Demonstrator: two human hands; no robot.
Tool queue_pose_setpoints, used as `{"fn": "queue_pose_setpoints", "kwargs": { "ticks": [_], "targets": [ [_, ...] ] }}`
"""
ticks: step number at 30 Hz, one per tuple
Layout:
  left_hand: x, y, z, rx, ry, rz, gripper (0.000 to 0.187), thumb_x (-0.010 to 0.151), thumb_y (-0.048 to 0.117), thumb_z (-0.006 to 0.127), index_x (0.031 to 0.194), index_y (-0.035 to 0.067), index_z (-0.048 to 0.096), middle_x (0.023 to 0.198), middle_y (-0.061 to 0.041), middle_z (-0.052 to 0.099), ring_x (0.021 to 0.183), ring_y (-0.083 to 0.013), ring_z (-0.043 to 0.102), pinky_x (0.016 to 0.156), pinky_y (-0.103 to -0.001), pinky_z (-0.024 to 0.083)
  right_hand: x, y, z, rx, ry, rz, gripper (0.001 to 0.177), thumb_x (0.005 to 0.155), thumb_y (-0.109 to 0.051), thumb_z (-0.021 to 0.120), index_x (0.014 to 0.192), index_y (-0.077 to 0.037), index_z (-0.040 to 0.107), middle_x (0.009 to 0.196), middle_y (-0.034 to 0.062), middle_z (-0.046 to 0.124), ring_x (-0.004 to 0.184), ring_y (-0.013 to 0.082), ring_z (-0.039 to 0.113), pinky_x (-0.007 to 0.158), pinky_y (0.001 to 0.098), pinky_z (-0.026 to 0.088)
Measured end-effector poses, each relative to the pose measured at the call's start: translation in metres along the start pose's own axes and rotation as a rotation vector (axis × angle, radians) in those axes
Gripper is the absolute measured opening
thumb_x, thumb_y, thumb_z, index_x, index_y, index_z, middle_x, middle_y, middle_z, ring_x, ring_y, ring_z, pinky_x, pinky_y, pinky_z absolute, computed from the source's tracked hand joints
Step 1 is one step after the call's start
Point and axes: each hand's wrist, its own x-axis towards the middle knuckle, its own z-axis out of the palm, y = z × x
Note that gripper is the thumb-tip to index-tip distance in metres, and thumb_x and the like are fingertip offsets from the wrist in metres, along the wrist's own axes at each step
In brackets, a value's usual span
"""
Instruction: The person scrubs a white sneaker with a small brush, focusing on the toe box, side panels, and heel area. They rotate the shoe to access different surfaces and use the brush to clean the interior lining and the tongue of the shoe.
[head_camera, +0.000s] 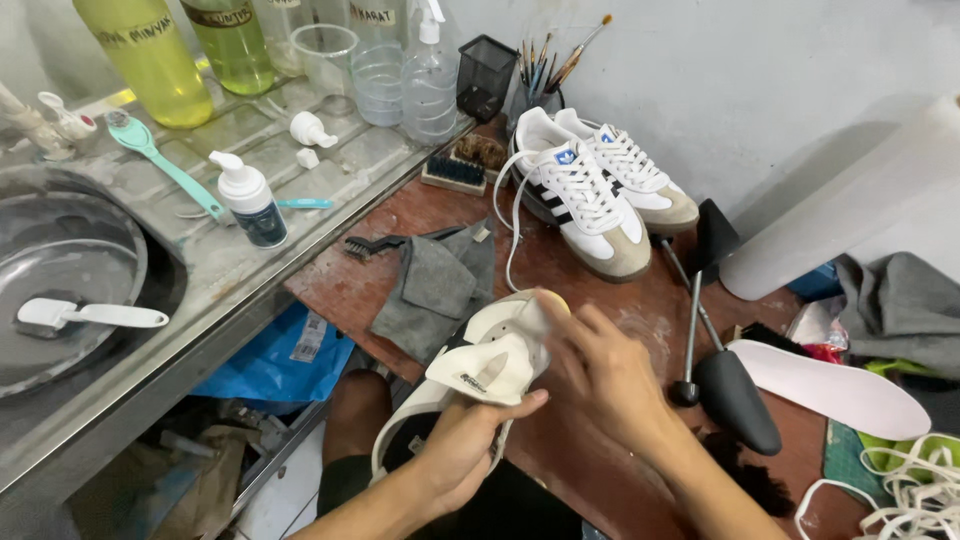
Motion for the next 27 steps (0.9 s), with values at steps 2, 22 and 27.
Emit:
{"fn": "queue_pose_setpoints", "kwargs": {
  "ticks": [2, 22, 27],
  "targets": [
    [0.000, -0.001, -0.002, -0.011, -0.007, 0.007, 0.070, 0.083, -0.011, 0.087, 0.152, 0.000, 0.079, 0.153, -0.015, 0.087, 0.139, -0.0277, 0.077, 0.125, -0.042, 0.058, 0.001, 0.006, 0.002, -0.050, -0.075, 0.066, 0.063, 0.117, -0.038, 0.066, 0.179, -0.030, 0.056, 0.105, 0.0043, 0.061, 0.073, 0.0351, 0.073, 0.058, 0.0578, 0.055],
    [0.035, 0.079, -0.060, 1.647, -0.928, 0.150, 0.027, 0.104, 0.006, 0.043, 0.116, 0.004, 0.068, 0.136, -0.016, 0.079, 0.121, -0.0329, 0.074, 0.110, -0.045, 0.054, 0.011, 0.018, 0.032, 0.358, -0.044, 0.285, 0.056, 0.105, -0.035, 0.081, 0.159, -0.022, 0.073, 0.160, 0.0008, 0.083, 0.144, 0.0207, 0.079, 0.115, 0.0388, 0.060],
    [0.062, 0.047, -0.068, 1.771, -1.077, 0.742, 0.070, 0.105, 0.005, 0.058, 0.173, -0.010, 0.045, 0.183, -0.037, 0.041, 0.171, -0.0553, 0.035, 0.141, -0.059, 0.027, 0.004, 0.019, 0.037, 0.403, -0.021, 0.344, 0.054, 0.105, -0.034, 0.083, 0.157, -0.024, 0.076, 0.145, -0.0026, 0.089, 0.122, 0.0120, 0.081, 0.105, 0.0326, 0.061]
  ]
}}
